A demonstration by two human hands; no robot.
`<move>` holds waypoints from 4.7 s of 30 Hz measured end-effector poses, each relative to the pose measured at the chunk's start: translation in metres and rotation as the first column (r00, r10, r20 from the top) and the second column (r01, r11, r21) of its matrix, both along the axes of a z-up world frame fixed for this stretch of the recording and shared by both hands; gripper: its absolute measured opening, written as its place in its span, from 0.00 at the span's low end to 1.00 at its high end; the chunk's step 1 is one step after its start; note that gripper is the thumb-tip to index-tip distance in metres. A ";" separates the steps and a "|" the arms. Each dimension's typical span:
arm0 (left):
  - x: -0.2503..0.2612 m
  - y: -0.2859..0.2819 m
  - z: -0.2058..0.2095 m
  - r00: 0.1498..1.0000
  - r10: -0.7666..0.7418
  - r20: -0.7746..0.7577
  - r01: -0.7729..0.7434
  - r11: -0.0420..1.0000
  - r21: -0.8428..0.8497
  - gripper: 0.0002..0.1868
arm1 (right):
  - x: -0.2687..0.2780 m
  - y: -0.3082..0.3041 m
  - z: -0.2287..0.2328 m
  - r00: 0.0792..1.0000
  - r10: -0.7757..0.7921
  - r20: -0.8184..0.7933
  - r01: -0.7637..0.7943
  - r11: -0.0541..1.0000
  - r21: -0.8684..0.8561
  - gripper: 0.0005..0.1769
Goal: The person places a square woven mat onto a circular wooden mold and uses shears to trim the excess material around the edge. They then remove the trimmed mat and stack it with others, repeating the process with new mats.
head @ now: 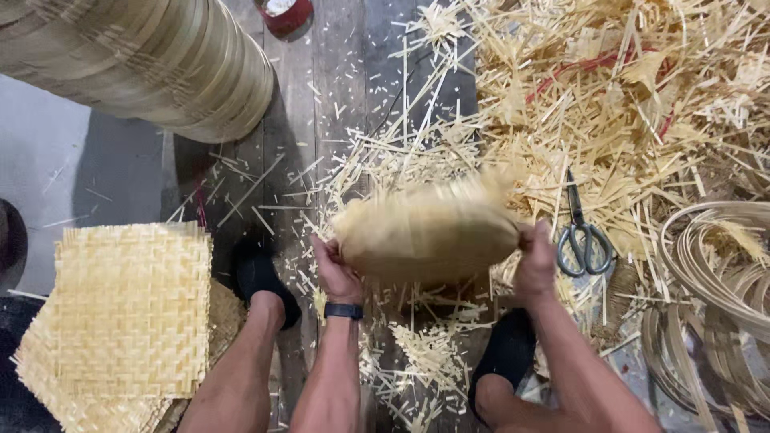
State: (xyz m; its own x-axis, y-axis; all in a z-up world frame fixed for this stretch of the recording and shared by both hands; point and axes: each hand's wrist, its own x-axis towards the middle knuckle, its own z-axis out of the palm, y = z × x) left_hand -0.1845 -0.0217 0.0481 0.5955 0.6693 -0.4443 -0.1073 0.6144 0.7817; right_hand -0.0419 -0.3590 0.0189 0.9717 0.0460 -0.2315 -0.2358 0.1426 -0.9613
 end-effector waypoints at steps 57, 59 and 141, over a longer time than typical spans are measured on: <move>0.031 -0.143 -0.003 0.278 -0.196 -0.940 0.873 -0.357 0.333 0.56 | -0.010 -0.051 0.037 0.862 0.391 -0.323 -0.388 0.097 -0.917 0.26; 0.035 -0.142 -0.002 0.272 -0.211 -0.939 0.872 -0.359 0.333 0.54 | -0.002 -0.033 0.025 0.854 0.520 -0.014 -0.046 0.049 -0.998 0.29; 0.023 -0.156 0.002 0.607 -0.339 -0.719 0.736 -0.103 0.669 0.67 | 0.045 -0.036 0.037 0.648 0.709 -0.279 -0.235 -0.163 -0.958 0.28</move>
